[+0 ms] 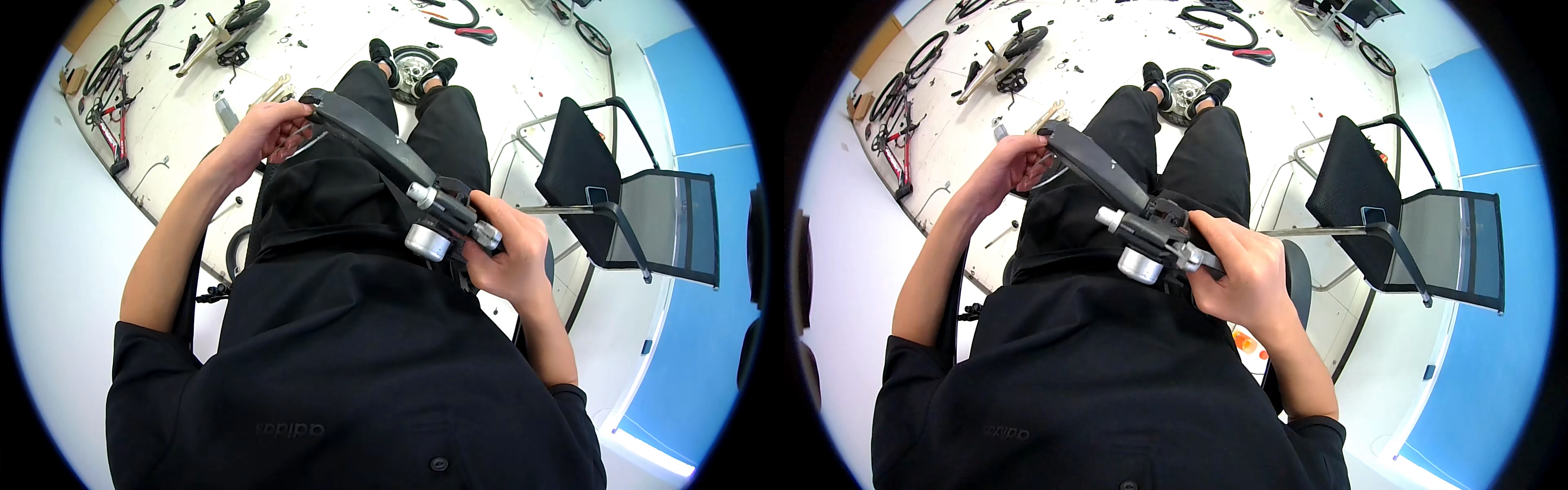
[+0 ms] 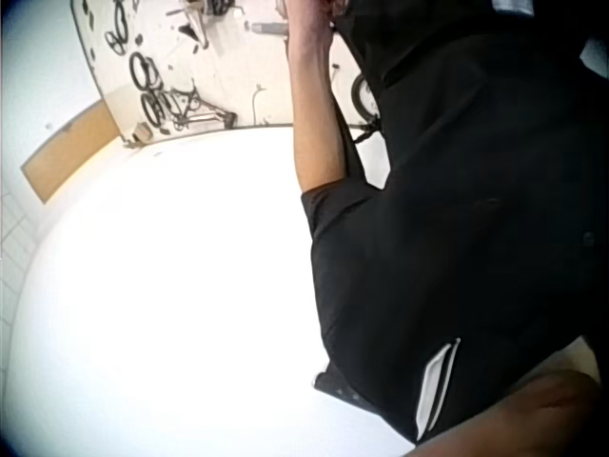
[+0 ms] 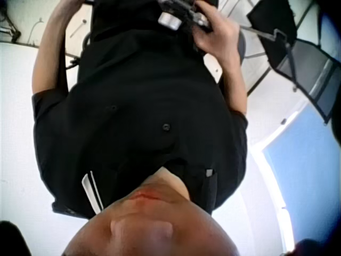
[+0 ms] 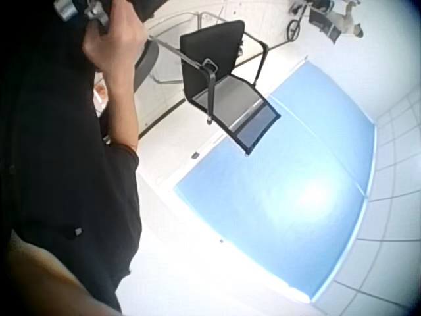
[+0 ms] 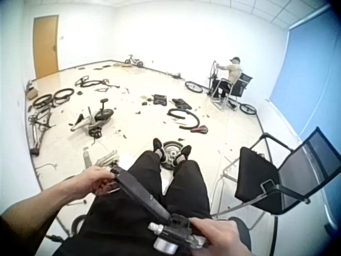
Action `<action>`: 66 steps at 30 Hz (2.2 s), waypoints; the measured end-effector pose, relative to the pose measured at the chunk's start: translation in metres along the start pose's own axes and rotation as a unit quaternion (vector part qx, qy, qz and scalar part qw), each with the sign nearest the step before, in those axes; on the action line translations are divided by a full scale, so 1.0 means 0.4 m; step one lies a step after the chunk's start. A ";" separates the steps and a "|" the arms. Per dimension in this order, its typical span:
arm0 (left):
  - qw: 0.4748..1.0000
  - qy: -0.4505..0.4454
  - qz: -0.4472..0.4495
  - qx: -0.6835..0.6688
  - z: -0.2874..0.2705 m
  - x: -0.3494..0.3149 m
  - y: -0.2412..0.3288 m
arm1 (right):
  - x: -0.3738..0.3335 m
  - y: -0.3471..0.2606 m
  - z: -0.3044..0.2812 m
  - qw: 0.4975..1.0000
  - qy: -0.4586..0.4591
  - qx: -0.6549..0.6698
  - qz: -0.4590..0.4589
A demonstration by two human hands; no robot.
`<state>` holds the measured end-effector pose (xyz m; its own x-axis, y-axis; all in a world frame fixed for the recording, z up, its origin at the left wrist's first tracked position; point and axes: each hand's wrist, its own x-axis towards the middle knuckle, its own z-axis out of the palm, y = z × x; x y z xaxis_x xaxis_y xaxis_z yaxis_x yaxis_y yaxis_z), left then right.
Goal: The person holds a bicycle handlebar and repeatedly inserts and removes a cable end into a port on the handlebar. The person then picks up a bicycle bell and attaches it to the handlebar, continuing to adjust the cable.
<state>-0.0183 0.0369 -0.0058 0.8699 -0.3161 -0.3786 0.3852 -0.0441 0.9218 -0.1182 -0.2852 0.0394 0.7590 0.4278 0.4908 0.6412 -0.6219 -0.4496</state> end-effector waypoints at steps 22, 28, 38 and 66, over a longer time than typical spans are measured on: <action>1.000 0.002 0.006 -0.013 -0.008 0.008 -0.008 | 0.005 0.002 0.010 0.996 0.012 0.067 0.063; 0.995 0.007 -0.031 -0.094 0.005 0.012 -0.012 | 0.007 0.013 0.009 0.967 -0.076 0.135 0.204; 0.989 0.012 -0.017 -0.148 0.031 -0.001 0.002 | 0.013 -0.003 -0.010 0.959 -0.083 0.219 0.156; 0.992 0.003 -0.057 -0.113 0.025 -0.010 0.009 | -0.014 0.010 0.004 0.923 -0.056 0.234 0.300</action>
<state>-0.0236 0.0285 -0.0002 0.8181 -0.3162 -0.4803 0.5400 0.1353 0.8307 -0.1198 -0.2888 0.0337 0.9832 0.1812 -0.0201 0.0604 -0.4280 -0.9017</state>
